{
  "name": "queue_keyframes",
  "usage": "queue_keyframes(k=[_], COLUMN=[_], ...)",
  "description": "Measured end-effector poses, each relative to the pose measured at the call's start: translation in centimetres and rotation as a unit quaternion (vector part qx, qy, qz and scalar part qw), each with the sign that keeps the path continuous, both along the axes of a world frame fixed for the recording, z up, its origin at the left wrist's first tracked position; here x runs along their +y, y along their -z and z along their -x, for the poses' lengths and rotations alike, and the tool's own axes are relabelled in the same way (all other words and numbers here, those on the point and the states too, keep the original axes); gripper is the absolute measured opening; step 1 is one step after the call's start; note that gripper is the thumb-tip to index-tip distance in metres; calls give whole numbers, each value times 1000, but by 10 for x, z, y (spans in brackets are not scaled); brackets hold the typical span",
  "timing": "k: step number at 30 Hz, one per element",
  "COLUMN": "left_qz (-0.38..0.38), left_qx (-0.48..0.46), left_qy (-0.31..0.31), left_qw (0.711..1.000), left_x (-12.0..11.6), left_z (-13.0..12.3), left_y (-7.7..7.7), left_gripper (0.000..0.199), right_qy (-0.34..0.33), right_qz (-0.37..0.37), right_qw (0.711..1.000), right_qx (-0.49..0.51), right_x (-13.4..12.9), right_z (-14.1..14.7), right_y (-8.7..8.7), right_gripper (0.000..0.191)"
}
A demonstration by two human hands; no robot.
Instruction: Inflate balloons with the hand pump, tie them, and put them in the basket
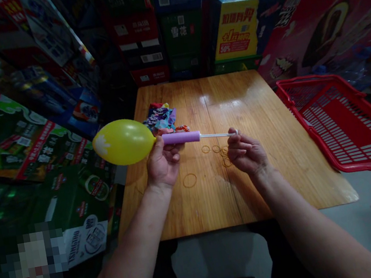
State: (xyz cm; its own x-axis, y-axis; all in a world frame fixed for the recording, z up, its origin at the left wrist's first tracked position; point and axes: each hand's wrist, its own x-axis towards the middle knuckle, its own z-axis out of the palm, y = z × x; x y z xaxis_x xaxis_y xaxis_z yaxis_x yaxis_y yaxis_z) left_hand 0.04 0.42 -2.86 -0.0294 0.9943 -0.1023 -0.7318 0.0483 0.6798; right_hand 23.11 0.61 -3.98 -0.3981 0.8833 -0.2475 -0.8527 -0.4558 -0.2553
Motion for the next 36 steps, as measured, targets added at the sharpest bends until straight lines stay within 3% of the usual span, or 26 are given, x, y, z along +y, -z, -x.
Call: queue_keyframes(k=[7,14,17,21,24,28,36], left_qz=[27,-7,2,15,11,-1,38], left_qx=[-20,4,-15,-19,-10,0,-7], left_qy=[50,-2,21,50,42,-2,31], left_qw=[998,1000,1000,998,999,1000,999], left_x=[-8,3,-4,-10,-4,0,-11], left_z=[-16,0,-11,-20,-9,1,-20], left_y=[14,-1,6,15,9,1,18], left_gripper=[39,35,38,41,40,40,40], right_qy=[-47,-5,8,-29,-42,-7,-34], right_qz=[-1,-48,-27,6,-3,-3,27], right_qw=[999,999,999,1000,999,1000,999], right_qx=[4,10,22,1,-19,-3,-13], right_x=[-9,0,-4,-11,-8,-4,-13], right_z=[26,-2,10,25,15,5,32], right_y=[7,-3,5,10,1,-4,9], right_gripper=[11,22,20,12,13,22,11])
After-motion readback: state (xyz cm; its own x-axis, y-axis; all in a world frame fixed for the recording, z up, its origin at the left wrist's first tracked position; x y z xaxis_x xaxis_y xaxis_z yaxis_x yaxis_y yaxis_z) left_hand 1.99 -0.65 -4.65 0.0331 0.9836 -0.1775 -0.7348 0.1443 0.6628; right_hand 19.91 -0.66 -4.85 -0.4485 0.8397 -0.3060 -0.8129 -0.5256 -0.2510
